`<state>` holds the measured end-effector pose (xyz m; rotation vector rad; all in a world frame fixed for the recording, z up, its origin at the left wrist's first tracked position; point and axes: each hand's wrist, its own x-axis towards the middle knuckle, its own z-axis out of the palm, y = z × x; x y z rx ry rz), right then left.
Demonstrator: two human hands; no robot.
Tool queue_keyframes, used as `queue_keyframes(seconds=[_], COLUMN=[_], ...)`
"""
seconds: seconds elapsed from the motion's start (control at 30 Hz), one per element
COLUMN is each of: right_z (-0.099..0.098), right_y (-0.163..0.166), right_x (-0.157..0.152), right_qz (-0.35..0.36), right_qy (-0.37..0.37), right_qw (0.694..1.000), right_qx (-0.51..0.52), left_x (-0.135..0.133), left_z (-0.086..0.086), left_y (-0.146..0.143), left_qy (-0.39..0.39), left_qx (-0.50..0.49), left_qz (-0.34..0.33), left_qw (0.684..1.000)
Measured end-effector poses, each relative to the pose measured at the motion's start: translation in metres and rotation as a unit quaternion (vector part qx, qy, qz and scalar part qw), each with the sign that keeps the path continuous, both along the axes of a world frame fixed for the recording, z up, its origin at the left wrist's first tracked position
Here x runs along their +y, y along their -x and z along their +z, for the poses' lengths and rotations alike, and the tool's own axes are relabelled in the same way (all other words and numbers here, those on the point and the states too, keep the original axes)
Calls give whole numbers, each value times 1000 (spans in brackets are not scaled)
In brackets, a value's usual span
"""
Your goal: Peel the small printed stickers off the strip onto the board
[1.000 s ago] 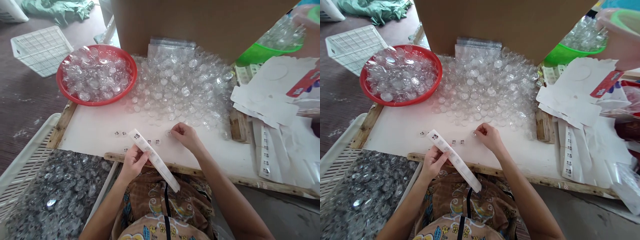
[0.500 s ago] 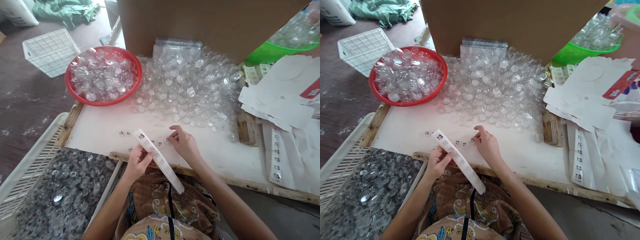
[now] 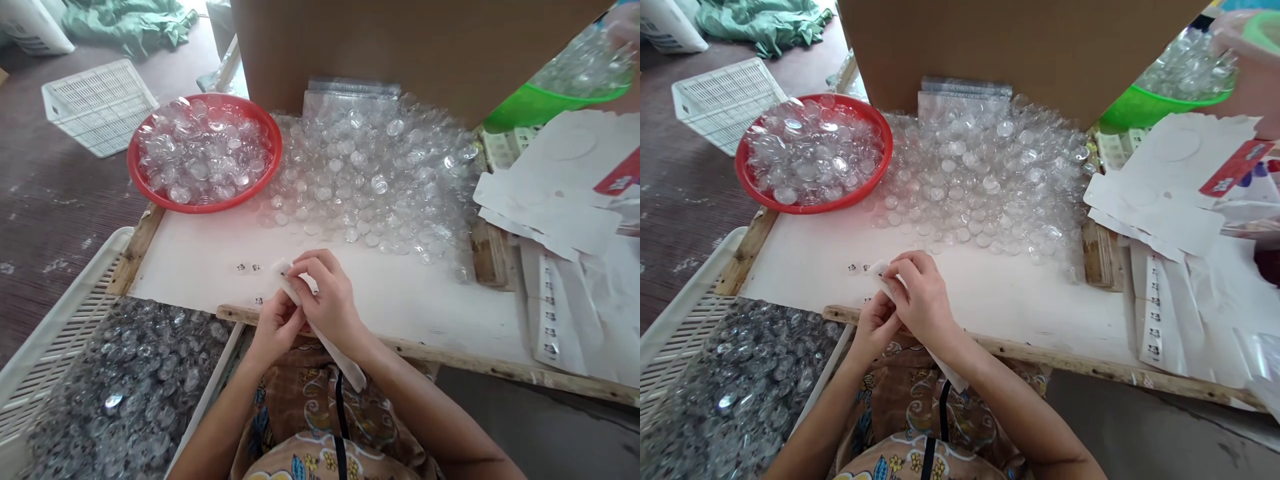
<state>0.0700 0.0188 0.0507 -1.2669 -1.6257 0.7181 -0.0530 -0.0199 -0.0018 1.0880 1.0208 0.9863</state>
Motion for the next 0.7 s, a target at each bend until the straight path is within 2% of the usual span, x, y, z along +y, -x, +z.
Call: queue_keyframes(seconds=[0.07, 0.17, 0.3, 0.4, 0.57, 0.7], right_z=[0, -9, -34, -44, -49, -54], right_y=[-12, -41, -70, -73, -65, -75], right_x=[6, 28, 56, 63, 61, 49], right_qz=[-4, -37, -71, -52, -29, -5], right_qy=[8, 86, 161, 163, 142, 112], right_qw=[999, 993, 984, 984, 988, 985], right_qx=[37, 73, -14, -41, -58, -132], left_x=[0, 0, 1, 0, -1, -1], left_z=[1, 3, 4, 3, 2, 2], left_y=[0, 0, 1, 1, 2, 2], left_qy=[10, 27, 19, 25, 30, 32], left_qx=[-6, -21, -18, -19, -25, -30], left_qz=[-5, -11, -10, -7, -10, -12], left_qw=[1000, 999, 1000, 999, 999, 999])
